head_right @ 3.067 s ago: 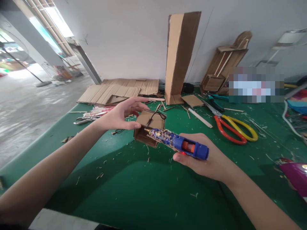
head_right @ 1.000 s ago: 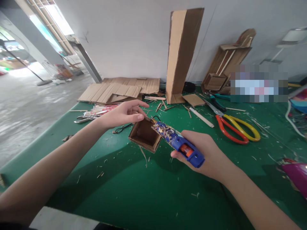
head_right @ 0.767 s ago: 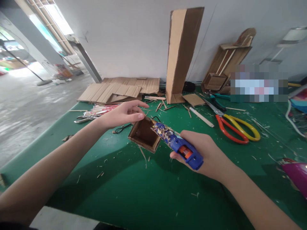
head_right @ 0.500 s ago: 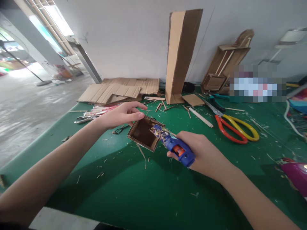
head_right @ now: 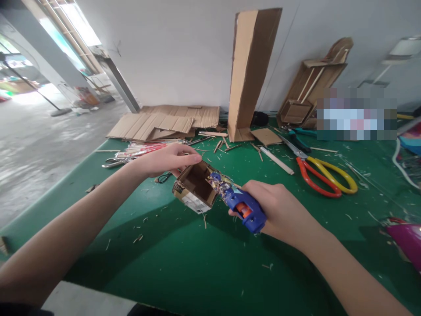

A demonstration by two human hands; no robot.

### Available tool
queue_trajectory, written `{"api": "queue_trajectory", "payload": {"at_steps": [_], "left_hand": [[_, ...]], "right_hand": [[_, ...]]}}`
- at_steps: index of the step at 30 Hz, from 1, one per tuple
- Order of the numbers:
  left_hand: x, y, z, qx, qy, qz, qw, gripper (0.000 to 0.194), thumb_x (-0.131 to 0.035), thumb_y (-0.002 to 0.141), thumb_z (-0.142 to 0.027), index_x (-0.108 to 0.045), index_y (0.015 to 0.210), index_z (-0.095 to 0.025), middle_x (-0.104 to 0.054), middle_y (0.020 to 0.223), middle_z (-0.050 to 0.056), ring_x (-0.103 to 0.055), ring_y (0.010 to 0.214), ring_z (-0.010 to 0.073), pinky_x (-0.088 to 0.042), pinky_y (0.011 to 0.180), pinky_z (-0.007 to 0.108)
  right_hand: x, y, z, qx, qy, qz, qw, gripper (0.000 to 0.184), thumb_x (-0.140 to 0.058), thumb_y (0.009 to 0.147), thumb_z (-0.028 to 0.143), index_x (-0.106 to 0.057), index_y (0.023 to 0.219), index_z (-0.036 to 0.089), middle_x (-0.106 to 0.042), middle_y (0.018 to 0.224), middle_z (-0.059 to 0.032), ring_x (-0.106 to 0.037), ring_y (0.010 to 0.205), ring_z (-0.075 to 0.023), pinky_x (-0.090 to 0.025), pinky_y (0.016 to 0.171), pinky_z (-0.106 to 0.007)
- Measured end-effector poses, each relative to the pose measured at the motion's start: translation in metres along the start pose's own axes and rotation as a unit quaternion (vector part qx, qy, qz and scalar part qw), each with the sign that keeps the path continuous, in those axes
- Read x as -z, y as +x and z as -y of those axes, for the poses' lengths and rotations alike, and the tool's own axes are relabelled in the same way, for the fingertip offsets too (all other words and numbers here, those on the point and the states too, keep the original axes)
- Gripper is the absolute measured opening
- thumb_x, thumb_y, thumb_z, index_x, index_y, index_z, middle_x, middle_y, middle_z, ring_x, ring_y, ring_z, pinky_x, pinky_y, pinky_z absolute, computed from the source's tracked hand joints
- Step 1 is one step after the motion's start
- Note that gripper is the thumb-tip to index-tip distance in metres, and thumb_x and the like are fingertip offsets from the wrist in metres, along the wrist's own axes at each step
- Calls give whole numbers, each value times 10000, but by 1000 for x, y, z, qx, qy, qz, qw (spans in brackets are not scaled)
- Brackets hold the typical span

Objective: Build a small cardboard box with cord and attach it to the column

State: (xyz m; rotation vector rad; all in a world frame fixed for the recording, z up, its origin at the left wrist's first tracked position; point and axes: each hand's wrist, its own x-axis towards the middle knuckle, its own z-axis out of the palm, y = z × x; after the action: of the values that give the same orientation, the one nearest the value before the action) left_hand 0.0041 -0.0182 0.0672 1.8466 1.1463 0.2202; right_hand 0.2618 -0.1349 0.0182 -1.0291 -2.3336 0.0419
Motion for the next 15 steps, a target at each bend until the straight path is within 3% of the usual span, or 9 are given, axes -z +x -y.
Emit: {"api": "queue_trajectory", "payload": {"at_steps": [7, 15], "left_hand": [[1, -1, -1, 6, 2, 3, 1000, 400, -593, 730, -456, -649, 1018, -183, -674, 793, 57, -645, 764, 190, -520, 629, 251], [0, -1, 0, 11, 19, -6, 1000, 445, -607, 713, -471, -643, 1060, -195, -702, 911, 72, -657, 818, 203, -534, 652, 265]], "right_hand": [[-2, -1, -1, 3, -2, 13, 1000, 240, -600, 877, 342, -406, 807, 219, -493, 654, 41, -483, 523, -86, -320, 457, -217], [-4, 0, -1, -28, -4, 51, 998, 268, -594, 875, 389, -415, 768, 221, -521, 635, 32, -510, 520, -104, -334, 456, -235]]}}
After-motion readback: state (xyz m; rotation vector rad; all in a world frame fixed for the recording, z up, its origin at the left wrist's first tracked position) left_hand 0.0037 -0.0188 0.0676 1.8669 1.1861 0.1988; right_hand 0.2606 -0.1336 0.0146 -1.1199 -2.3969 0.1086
